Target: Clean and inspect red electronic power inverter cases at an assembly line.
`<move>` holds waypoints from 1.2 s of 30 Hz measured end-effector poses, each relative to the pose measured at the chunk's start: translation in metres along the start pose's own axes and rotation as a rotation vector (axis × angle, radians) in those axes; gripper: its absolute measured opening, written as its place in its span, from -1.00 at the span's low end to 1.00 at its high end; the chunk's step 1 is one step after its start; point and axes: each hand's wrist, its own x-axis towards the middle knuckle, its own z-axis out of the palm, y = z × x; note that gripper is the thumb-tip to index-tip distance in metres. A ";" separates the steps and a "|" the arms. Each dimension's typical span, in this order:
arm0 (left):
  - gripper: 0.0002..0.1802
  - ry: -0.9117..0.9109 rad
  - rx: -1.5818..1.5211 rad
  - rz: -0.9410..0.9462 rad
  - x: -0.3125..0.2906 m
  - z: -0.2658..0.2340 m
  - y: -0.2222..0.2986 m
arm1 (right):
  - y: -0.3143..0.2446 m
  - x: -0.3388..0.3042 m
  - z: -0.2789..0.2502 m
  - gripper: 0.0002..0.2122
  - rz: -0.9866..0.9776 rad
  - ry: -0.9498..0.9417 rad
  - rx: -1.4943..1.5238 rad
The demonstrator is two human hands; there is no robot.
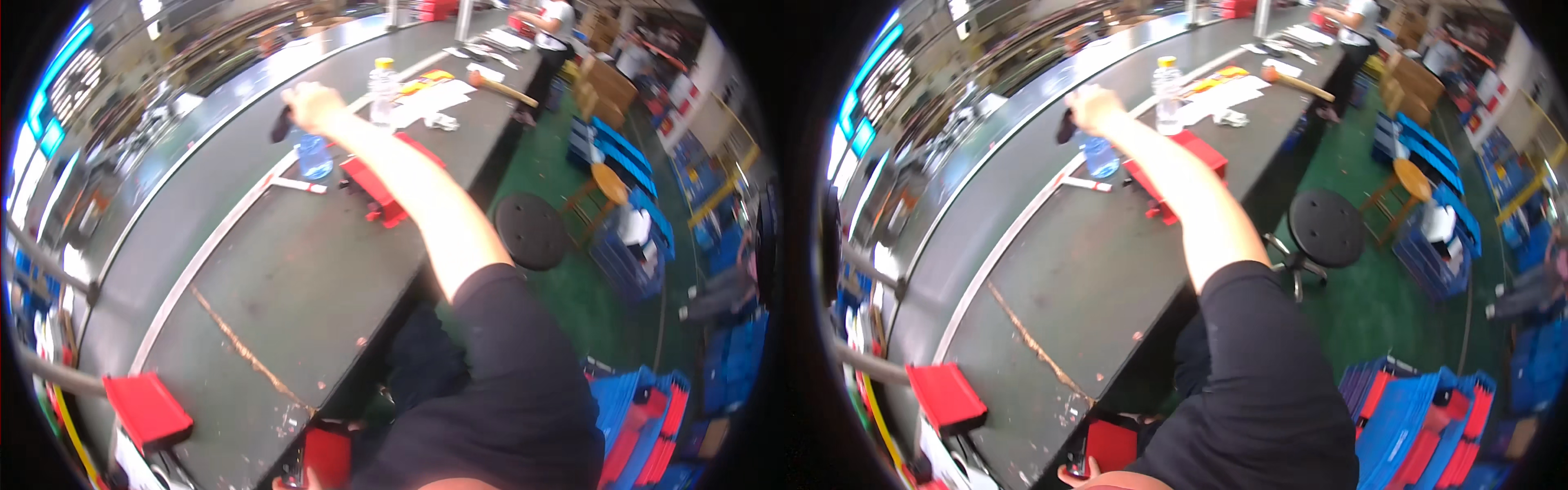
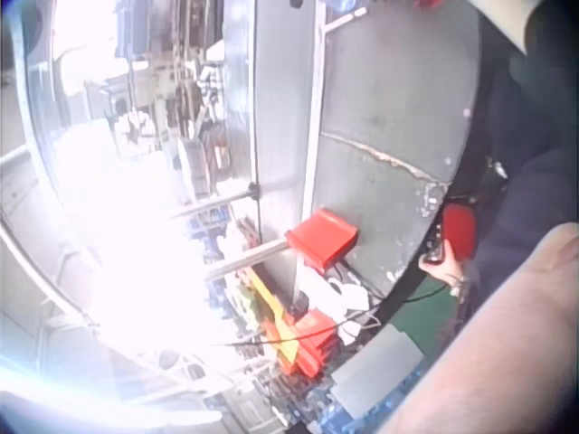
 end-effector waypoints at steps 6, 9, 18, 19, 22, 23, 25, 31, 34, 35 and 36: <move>-0.19 -0.015 -0.055 0.050 0.007 0.006 -0.044 | 0.001 -0.006 -0.011 -0.75 0.006 -0.022 -0.053; -0.22 -0.113 -0.557 1.668 0.090 0.021 -0.105 | -0.006 -0.009 -0.029 -0.71 0.036 0.035 -0.017; -0.26 0.038 -0.107 0.155 0.009 0.005 -0.043 | -0.004 -0.079 -0.082 -0.60 0.676 0.388 1.024; -0.27 0.039 -0.135 0.204 0.011 0.009 -0.039 | 0.010 -0.088 -0.055 -0.61 0.796 0.186 1.212; -0.08 0.038 0.114 0.092 0.005 0.000 -0.024 | -0.067 -0.139 -0.073 -0.66 1.083 -0.330 2.015; -0.09 0.015 0.007 0.037 0.004 0.000 -0.025 | -0.077 -0.162 -0.066 -0.64 1.120 -0.479 2.228; -0.09 0.038 0.077 0.022 -0.002 0.002 -0.006 | -0.118 -0.194 -0.090 -0.66 1.294 -0.650 2.329; -0.31 0.035 -0.243 0.023 -0.009 0.005 0.009 | -0.169 -0.243 -0.114 -0.70 1.604 -1.061 2.610; -0.35 0.015 -0.261 0.027 -0.012 -0.001 0.000 | -0.165 -0.239 -0.096 -0.74 1.467 -1.092 2.564; -0.35 0.031 -0.252 0.017 -0.014 -0.003 -0.002 | -0.159 -0.232 -0.096 -0.76 1.388 -1.063 2.569; -0.36 0.028 -0.251 0.039 -0.015 -0.005 -0.004 | -0.154 -0.224 -0.098 -0.76 1.327 -0.970 2.373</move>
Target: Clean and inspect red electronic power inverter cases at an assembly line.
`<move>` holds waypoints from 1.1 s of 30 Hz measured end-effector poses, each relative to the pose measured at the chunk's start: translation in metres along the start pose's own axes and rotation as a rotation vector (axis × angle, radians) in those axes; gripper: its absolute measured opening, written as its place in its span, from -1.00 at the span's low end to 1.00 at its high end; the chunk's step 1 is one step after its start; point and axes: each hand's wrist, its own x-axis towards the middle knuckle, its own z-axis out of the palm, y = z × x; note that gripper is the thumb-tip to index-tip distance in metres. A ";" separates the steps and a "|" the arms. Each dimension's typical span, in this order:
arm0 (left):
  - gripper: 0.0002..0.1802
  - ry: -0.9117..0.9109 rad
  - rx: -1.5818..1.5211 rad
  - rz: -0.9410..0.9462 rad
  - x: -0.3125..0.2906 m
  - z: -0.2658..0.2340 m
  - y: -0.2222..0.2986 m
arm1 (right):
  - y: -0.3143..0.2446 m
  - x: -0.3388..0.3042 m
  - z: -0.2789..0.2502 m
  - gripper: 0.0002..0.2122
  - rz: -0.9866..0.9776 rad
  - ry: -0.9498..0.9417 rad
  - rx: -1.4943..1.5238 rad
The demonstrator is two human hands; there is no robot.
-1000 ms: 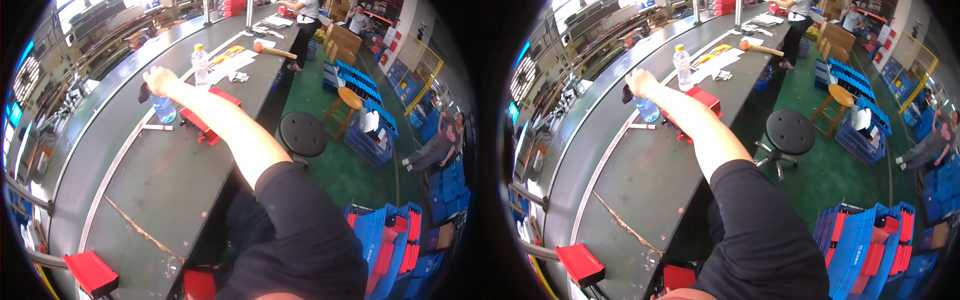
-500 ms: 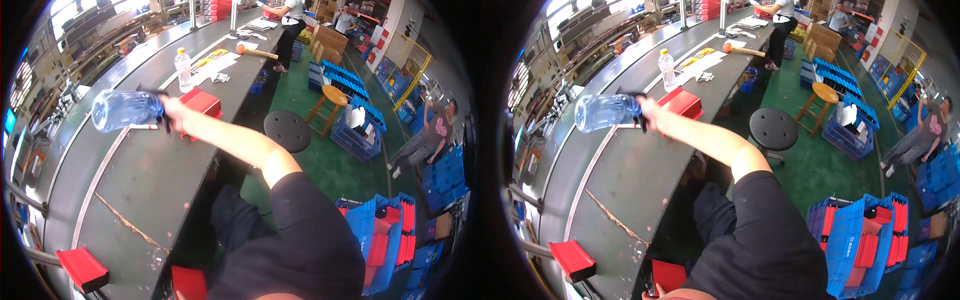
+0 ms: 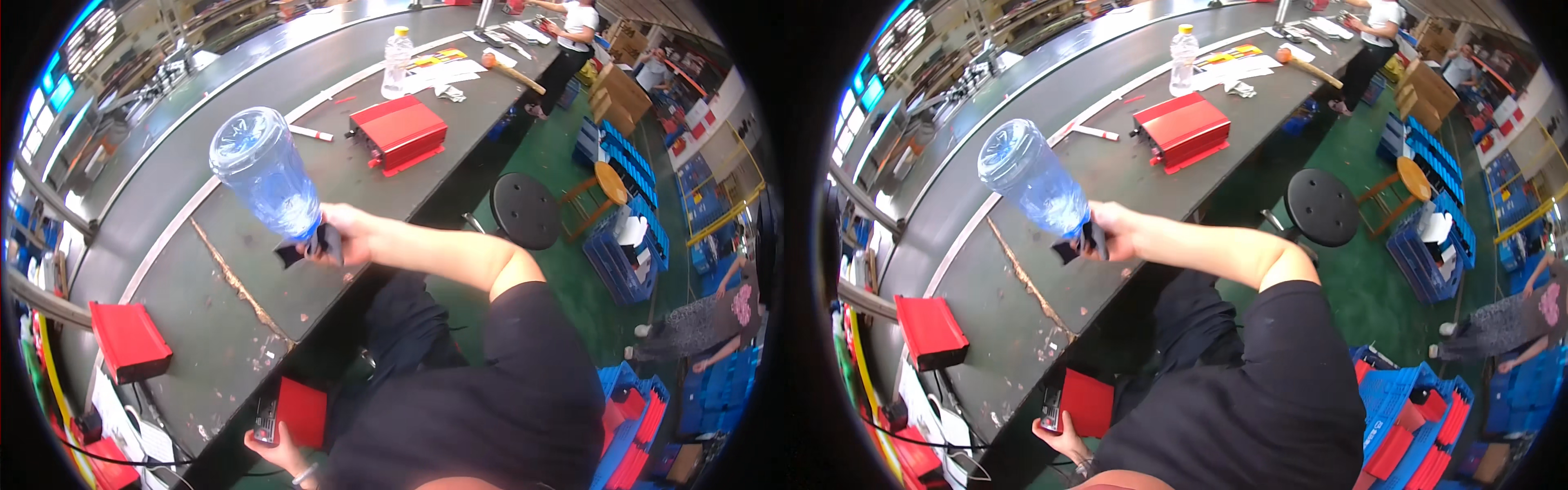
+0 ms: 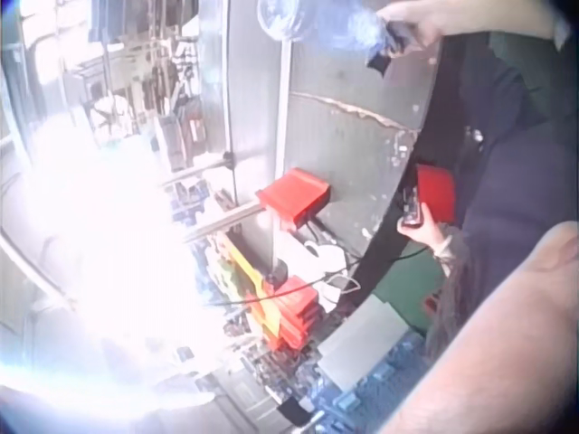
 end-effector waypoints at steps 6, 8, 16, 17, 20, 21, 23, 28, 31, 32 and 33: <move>-0.30 0.041 0.060 -0.092 -0.006 0.002 0.017 | -0.096 0.018 0.028 -0.63 -0.674 0.409 -0.781; -0.30 0.045 0.022 -0.092 -0.002 0.006 0.018 | -0.160 0.028 0.015 -0.51 -1.099 0.674 -1.293; -0.27 0.024 -0.002 -0.148 0.003 0.010 0.023 | -0.257 0.057 0.051 -0.60 -1.620 0.774 -2.312; -0.27 0.024 0.022 -0.143 0.002 0.010 0.024 | -0.258 0.068 0.050 -0.63 -1.634 0.773 -2.387; -0.27 0.027 0.014 -0.098 0.000 0.010 0.016 | -0.273 0.087 0.041 -0.67 -1.588 0.809 -2.435; -0.27 0.032 0.009 -0.098 0.001 0.011 0.015 | -0.282 0.088 0.035 -0.68 -1.524 0.864 -2.410; -0.27 0.023 0.091 -0.105 -0.001 0.008 0.018 | -0.288 0.100 0.020 -0.66 -1.461 0.871 -2.427; -0.27 0.017 0.014 -0.142 -0.003 0.009 0.024 | -0.294 0.096 0.011 -0.50 -1.267 0.960 -2.321; -0.26 0.012 0.038 -0.111 -0.005 0.006 0.022 | -0.290 0.086 0.021 -0.48 -1.136 0.983 -2.268; -0.25 0.010 0.073 -0.092 -0.005 0.006 0.022 | -0.289 0.081 0.022 -0.48 -1.214 1.019 -2.093; -0.25 0.012 0.070 -0.096 -0.006 0.005 0.021 | -0.287 0.076 0.022 -0.48 -1.278 1.046 -1.915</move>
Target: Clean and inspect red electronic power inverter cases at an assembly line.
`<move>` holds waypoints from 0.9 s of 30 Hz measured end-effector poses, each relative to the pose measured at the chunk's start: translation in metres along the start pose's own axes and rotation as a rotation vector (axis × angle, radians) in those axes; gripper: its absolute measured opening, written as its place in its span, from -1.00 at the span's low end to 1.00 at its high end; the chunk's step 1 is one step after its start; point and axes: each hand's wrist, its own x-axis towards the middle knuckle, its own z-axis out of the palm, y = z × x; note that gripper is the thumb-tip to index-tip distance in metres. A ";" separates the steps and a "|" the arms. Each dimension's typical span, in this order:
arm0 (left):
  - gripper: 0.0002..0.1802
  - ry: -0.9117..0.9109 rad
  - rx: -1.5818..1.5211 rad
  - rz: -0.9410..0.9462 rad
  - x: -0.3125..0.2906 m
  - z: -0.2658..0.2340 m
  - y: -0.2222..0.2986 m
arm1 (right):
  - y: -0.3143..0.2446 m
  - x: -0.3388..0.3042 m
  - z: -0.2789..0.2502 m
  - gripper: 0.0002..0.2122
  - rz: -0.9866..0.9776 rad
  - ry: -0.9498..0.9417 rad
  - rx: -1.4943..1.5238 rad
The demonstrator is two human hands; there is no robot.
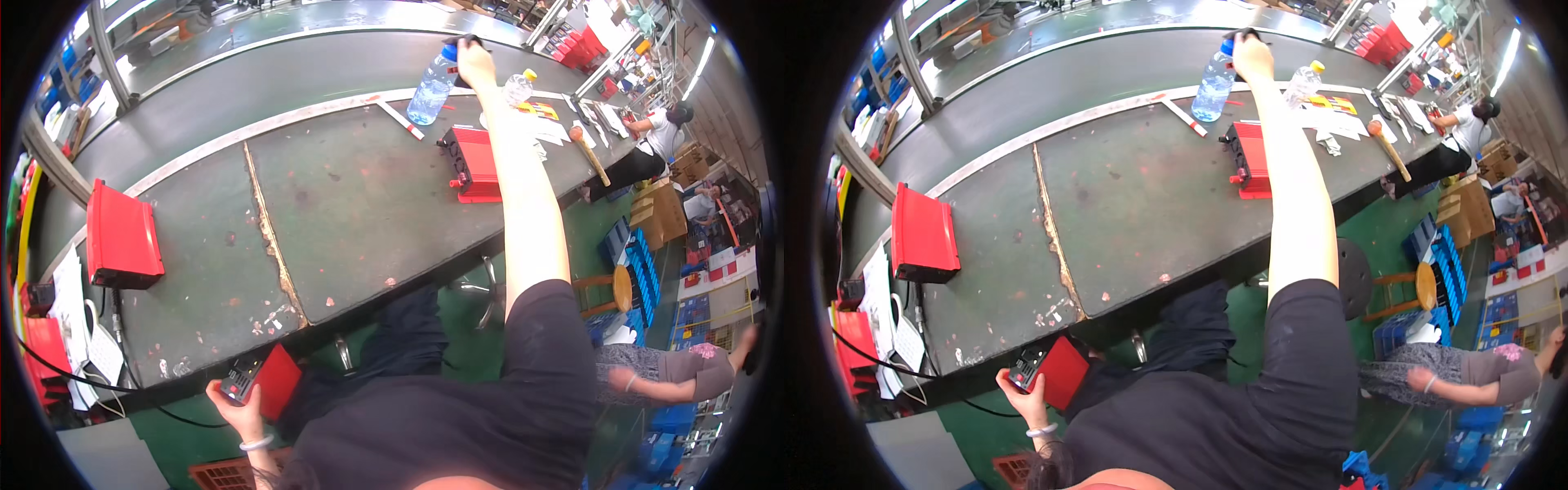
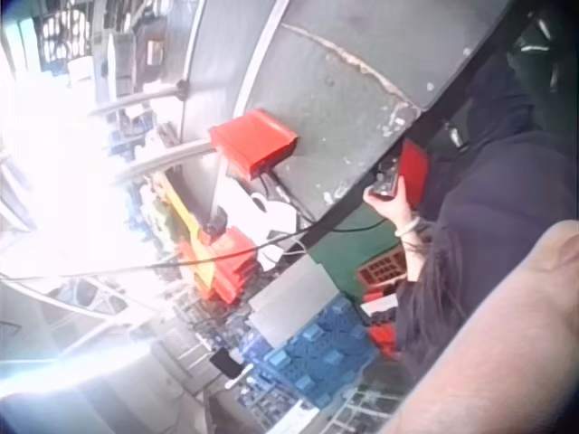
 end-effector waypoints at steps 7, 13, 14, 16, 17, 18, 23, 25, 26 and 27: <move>-0.22 0.053 0.178 0.110 -0.011 0.000 0.004 | -0.039 -0.067 -0.040 -0.78 0.306 -0.882 1.486; -0.27 0.031 -0.002 0.048 -0.015 0.000 0.039 | -0.131 -0.244 -0.099 -0.69 0.138 -1.248 1.111; -0.26 0.031 -0.002 0.036 -0.021 -0.005 0.029 | -0.143 -0.270 -0.097 -0.70 0.043 -1.399 1.015; -0.26 0.027 -0.005 0.024 -0.030 -0.011 0.028 | -0.168 -0.315 -0.101 -0.79 0.009 -1.611 0.810; -0.26 0.031 0.006 0.016 -0.032 -0.013 0.028 | -0.173 -0.334 -0.094 -0.82 -0.355 -1.493 0.761; -0.25 0.033 0.004 0.026 -0.035 -0.015 0.027 | -0.178 -0.351 -0.087 -0.85 -0.705 -1.340 0.698; -0.21 0.031 -0.062 0.093 -0.053 -0.020 0.027 | -0.206 -0.409 -0.076 -0.86 -0.775 -0.945 0.815; -0.20 0.031 -0.085 0.100 -0.061 -0.018 0.028 | -0.206 -0.418 -0.070 -0.88 -0.668 -1.000 0.930; -0.20 0.026 -0.114 0.115 -0.063 -0.016 0.029 | -0.204 -0.418 -0.066 -0.80 -0.695 -1.099 0.984; -0.18 0.021 -0.100 0.152 -0.064 -0.016 0.032 | -0.206 -0.426 -0.069 -0.80 -0.389 -1.212 1.087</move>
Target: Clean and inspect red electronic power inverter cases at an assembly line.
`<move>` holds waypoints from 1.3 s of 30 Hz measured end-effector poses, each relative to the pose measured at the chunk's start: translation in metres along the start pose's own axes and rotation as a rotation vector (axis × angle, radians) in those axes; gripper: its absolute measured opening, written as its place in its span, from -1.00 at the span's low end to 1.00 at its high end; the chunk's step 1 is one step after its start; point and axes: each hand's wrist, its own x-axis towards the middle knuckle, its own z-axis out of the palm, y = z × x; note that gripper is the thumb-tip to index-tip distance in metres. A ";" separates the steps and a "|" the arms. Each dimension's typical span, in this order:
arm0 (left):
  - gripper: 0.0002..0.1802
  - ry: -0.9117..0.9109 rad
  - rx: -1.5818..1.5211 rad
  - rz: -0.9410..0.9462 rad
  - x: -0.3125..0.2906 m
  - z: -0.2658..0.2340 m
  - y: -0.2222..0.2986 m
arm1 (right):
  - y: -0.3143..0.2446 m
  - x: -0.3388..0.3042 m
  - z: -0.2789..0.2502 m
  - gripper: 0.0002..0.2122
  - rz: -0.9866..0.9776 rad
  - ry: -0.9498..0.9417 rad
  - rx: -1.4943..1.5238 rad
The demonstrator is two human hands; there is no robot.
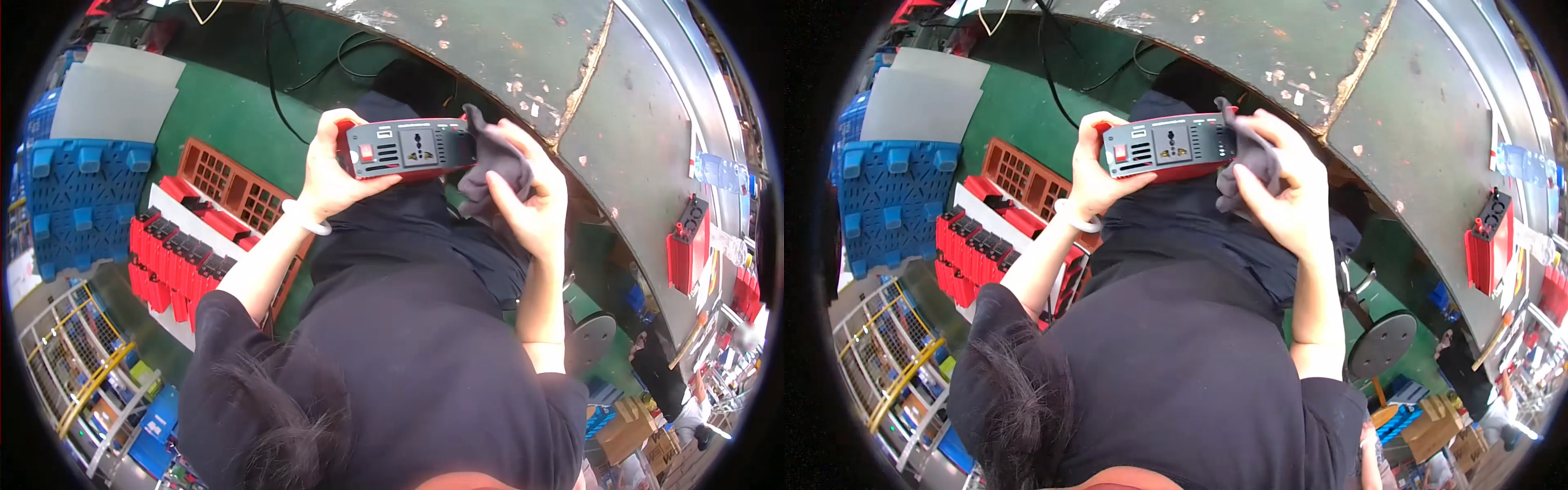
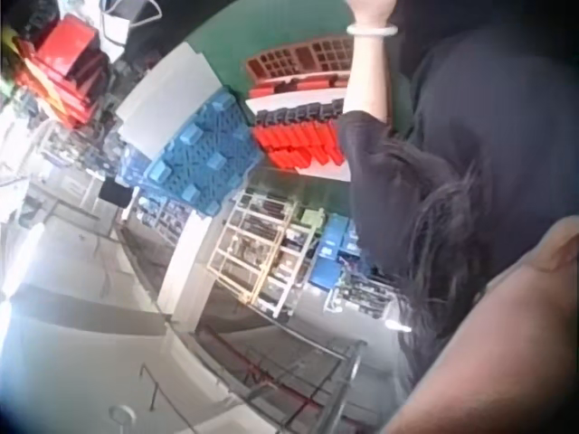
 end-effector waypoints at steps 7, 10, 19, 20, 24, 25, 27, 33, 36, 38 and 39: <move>-0.17 -0.007 -0.017 0.048 -0.002 0.005 0.004 | 0.005 -0.007 0.014 -0.83 0.276 0.150 0.480; -0.17 -0.006 0.054 0.098 -0.001 0.005 0.003 | -0.004 -0.004 0.029 -0.88 -0.045 0.066 -0.004; -0.16 0.004 -0.049 0.066 -0.002 0.013 0.006 | -0.014 0.013 0.060 -0.63 -0.366 -0.130 -0.552; -0.16 0.012 -0.051 0.067 -0.002 0.013 0.005 | -0.015 0.014 0.062 -0.62 -0.384 -0.148 -0.572; -0.22 0.020 -0.061 0.043 -0.003 0.014 0.003 | -0.020 0.000 0.072 -0.59 -0.413 -0.170 -0.688; -0.24 0.020 -0.077 0.023 -0.003 0.014 0.002 | -0.021 -0.002 0.071 -0.59 -0.416 -0.173 -0.691; -0.25 0.039 -0.060 0.034 -0.003 0.014 -0.001 | -0.023 -0.006 0.069 -0.59 -0.433 -0.215 -0.657; -0.26 0.075 0.026 0.074 -0.004 0.025 0.002 | -0.015 -0.001 0.068 -0.64 -0.395 -0.167 -0.615; -0.28 0.094 0.053 0.019 0.002 0.028 0.003 | -0.004 0.000 0.078 -0.69 -0.351 0.026 -0.634; -0.27 0.127 0.026 -0.023 0.005 0.030 0.004 | -0.009 -0.009 0.083 -0.69 -0.352 -0.015 -0.671; -0.27 0.163 0.004 -0.064 0.008 0.031 0.005 | -0.011 -0.012 0.083 -0.70 -0.356 -0.056 -0.705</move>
